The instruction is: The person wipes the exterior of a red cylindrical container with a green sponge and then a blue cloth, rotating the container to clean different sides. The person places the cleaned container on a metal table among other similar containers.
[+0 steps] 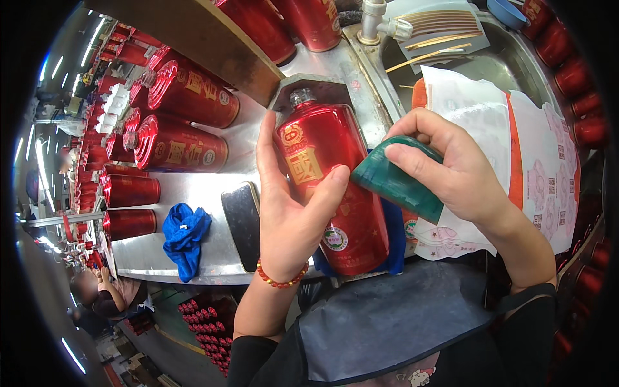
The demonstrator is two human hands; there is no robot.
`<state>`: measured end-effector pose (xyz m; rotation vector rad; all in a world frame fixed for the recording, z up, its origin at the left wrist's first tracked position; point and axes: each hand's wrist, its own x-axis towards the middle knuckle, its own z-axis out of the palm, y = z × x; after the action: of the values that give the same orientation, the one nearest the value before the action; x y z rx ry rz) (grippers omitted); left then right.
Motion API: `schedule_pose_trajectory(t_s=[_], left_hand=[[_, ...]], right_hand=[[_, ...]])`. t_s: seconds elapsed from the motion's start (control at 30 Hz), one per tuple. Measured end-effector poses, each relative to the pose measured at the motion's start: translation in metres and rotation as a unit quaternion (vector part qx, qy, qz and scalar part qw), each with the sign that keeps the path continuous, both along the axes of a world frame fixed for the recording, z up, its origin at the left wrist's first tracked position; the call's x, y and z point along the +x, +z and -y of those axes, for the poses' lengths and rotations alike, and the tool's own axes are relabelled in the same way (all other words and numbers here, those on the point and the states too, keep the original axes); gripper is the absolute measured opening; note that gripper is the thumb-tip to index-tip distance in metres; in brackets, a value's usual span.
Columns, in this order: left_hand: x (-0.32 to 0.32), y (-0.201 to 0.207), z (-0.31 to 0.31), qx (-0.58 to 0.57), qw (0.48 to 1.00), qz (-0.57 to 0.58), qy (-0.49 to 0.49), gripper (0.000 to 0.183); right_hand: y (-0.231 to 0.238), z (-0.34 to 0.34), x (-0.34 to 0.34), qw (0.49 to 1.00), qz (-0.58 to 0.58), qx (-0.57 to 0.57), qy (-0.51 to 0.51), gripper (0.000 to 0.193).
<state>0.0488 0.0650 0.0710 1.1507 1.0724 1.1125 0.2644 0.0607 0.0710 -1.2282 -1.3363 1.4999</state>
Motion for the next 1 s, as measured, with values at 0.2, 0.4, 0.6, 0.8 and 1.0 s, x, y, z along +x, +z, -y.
schedule_pose_trajectory(t_s=[0.2,0.4,0.6,0.8,1.0], left_hand=[[0.001,-0.003,0.000,0.014,1.000,-0.012,0.007,0.089],[0.001,0.003,0.003,-0.026,0.999,0.041,0.014,0.091],[-0.006,-0.009,0.002,0.036,0.999,-0.037,-0.013,0.101],[-0.003,-0.002,0.002,0.011,0.999,-0.018,-0.027,0.105],[-0.004,-0.002,0.002,0.012,0.999,-0.038,-0.027,0.105]], right_hand=[[-0.001,0.000,0.001,1.000,-0.010,-0.005,-0.004,0.019],[0.000,-0.001,0.001,1.000,0.000,0.000,-0.001,0.019],[0.001,-0.003,0.000,1.000,-0.004,0.004,0.000,0.020],[-0.001,-0.002,0.001,1.000,-0.002,0.000,-0.002,0.020],[-0.001,-0.001,0.001,1.000,-0.001,0.001,-0.002,0.020]])
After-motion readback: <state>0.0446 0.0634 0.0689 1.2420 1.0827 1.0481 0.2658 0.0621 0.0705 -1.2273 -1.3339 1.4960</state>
